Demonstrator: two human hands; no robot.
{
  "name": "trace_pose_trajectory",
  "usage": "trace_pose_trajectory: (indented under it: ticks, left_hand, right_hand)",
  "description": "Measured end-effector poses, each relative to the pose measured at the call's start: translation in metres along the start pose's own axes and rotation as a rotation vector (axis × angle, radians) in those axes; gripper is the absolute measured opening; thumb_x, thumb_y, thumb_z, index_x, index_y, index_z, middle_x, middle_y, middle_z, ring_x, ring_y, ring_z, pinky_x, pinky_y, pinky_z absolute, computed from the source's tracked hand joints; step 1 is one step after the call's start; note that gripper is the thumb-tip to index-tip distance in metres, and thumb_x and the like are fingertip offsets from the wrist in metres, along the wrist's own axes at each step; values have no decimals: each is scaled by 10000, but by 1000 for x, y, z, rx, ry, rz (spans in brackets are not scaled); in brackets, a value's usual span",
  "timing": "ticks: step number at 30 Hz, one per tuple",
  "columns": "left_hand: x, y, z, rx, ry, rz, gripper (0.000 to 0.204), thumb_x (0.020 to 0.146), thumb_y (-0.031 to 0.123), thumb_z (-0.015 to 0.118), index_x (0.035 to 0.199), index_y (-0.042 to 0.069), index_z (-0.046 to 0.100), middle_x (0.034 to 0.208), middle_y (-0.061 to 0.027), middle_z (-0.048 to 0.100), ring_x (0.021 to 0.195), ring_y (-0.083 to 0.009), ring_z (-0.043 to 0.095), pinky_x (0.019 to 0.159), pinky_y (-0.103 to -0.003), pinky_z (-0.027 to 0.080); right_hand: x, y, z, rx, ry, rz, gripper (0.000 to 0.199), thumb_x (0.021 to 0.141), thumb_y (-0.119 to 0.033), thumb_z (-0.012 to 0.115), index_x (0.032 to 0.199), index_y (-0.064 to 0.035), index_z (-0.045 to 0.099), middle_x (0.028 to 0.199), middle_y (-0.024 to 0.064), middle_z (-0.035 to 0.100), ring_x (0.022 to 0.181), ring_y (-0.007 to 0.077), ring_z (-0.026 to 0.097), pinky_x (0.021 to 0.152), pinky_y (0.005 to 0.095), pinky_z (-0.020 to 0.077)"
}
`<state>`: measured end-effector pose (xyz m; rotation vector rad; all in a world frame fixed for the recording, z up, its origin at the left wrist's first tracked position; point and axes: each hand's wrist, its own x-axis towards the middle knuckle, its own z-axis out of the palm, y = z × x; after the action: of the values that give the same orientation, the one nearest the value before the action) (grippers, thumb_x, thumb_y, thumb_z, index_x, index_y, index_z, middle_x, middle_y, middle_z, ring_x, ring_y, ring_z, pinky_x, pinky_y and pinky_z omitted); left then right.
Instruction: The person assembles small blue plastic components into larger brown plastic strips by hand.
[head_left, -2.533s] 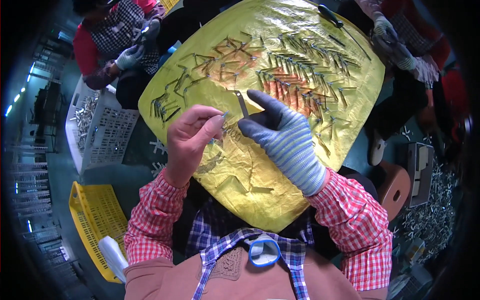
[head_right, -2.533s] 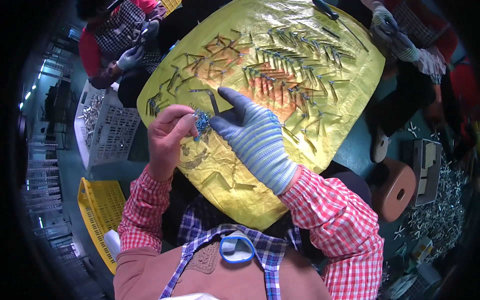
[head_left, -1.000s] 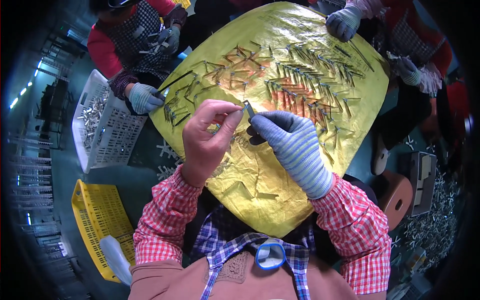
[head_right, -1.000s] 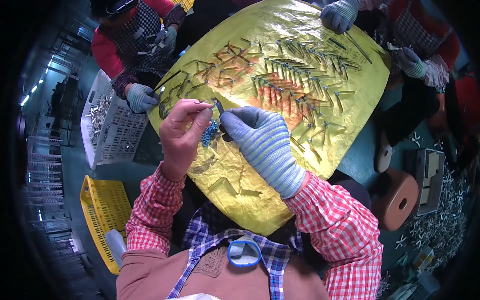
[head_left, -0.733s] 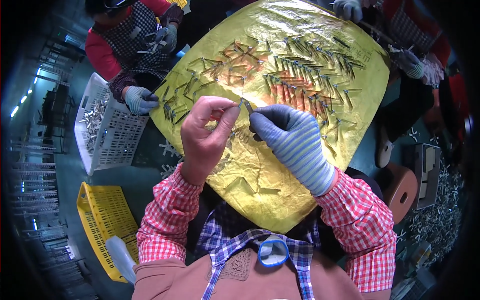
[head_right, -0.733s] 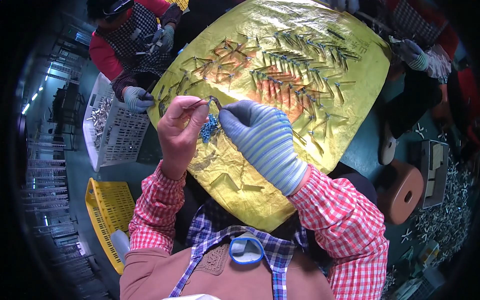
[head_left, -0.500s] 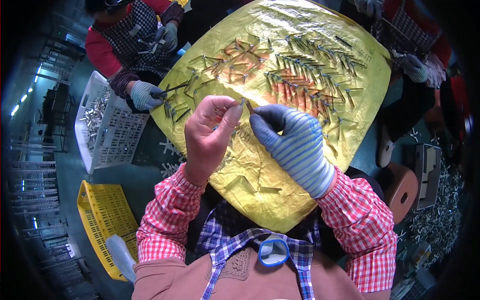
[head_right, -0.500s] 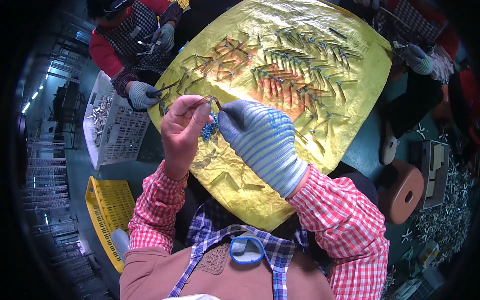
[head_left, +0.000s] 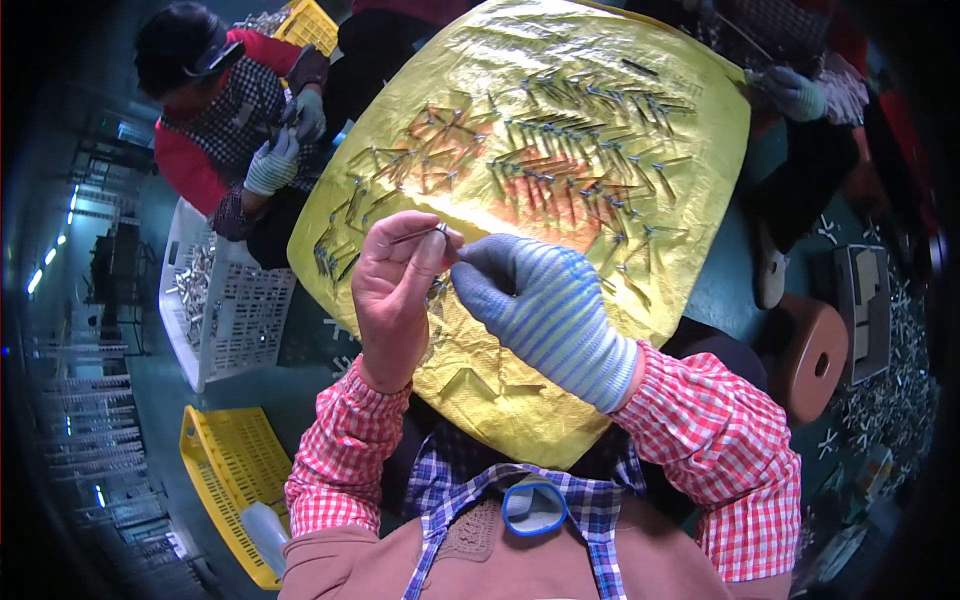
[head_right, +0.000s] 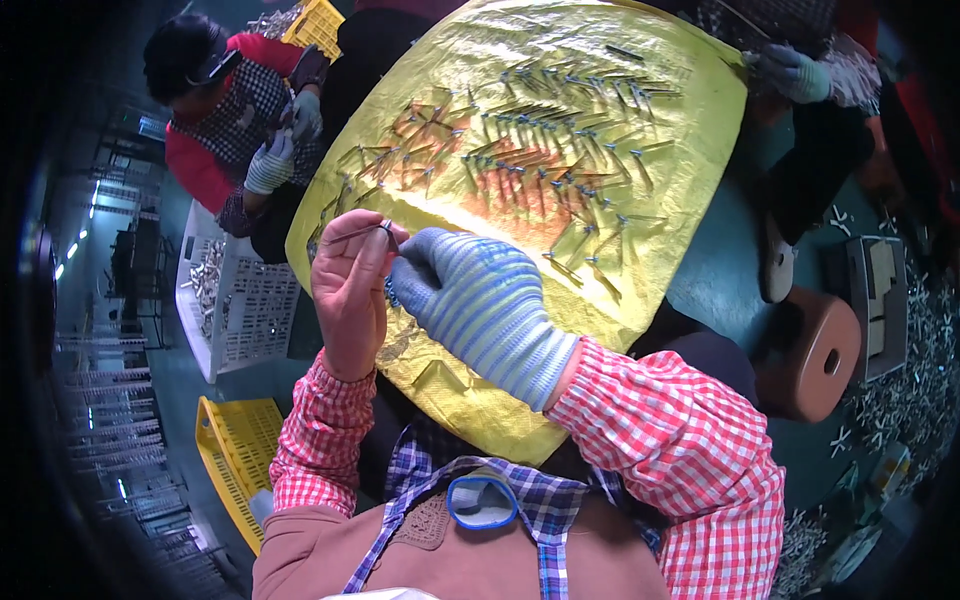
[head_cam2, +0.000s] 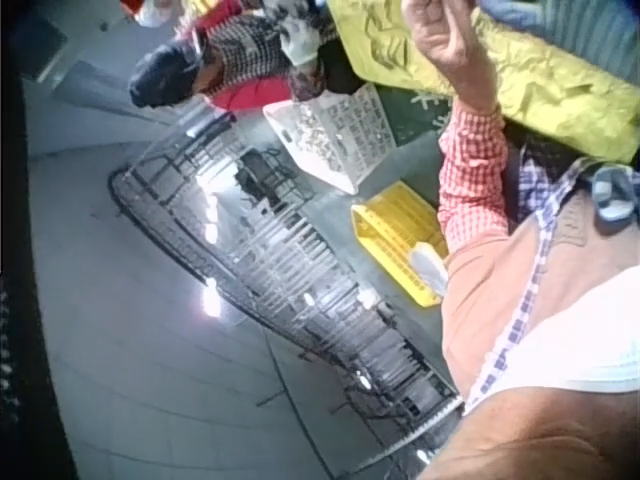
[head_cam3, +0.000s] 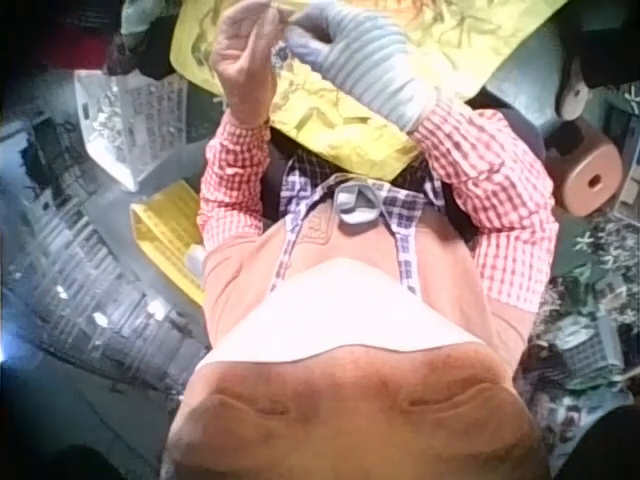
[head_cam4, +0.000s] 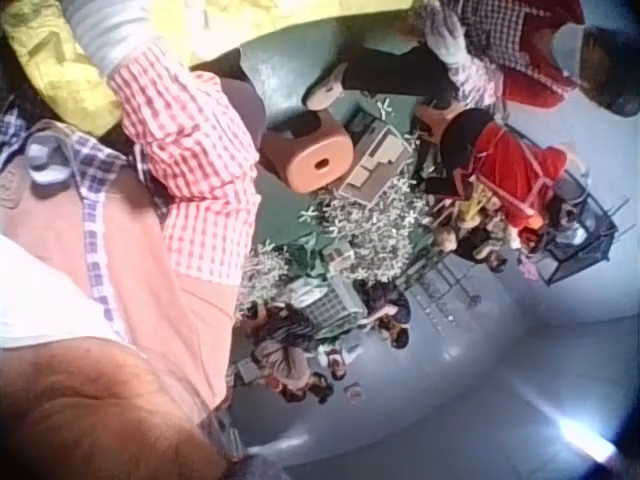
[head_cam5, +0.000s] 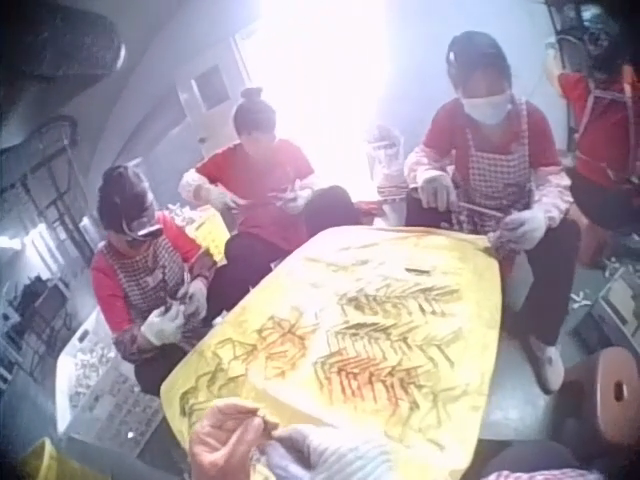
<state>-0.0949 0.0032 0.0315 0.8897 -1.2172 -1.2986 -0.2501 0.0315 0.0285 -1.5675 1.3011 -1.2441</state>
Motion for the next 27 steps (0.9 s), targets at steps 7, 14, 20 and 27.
trace_pose_trajectory:
  ticks: [7, 14, 20, 27]
  left_hand:
    - [85, 2, 8, 275, -138, -27, 207, 941, 48, 597, 1109, -68, 634, 930, -99, 677, 786, -120, 648, 714, -245, 534]
    - [251, -94, 19, 925, -164, -61, 218, 850, 120, 634, 989, -17, 732, 824, -108, 723, 697, -152, 684, 673, -280, 541]
    - [290, -139, 39, 1363, -115, -27, 245, 767, 227, 631, 909, 85, 771, 909, -174, 730, 883, -306, 712, 834, -392, 538]
    - [314, -138, 21, 1585, -282, 124, 350, 813, 367, 612, 1022, 126, 754, 948, -165, 715, 887, -315, 702, 784, -406, 536]
  right_hand:
    - [-2, -5, -31, -95, -69, -16, 339, 940, -390, 580, 870, -83, 706, 727, 154, 673, 678, 329, 671, 626, 447, 526]
    - [-12, -1, -51, -471, -135, -129, 253, 899, -320, 623, 805, -86, 644, 673, 113, 624, 603, 303, 645, 547, 428, 501]
    - [-21, 12, -58, -668, -196, -152, 100, 784, -179, 645, 766, -81, 638, 666, 97, 635, 623, 272, 669, 559, 420, 507]
    - [3, 27, -63, -781, -386, -37, 76, 806, -152, 630, 848, -104, 671, 737, 109, 661, 661, 299, 686, 544, 431, 539]
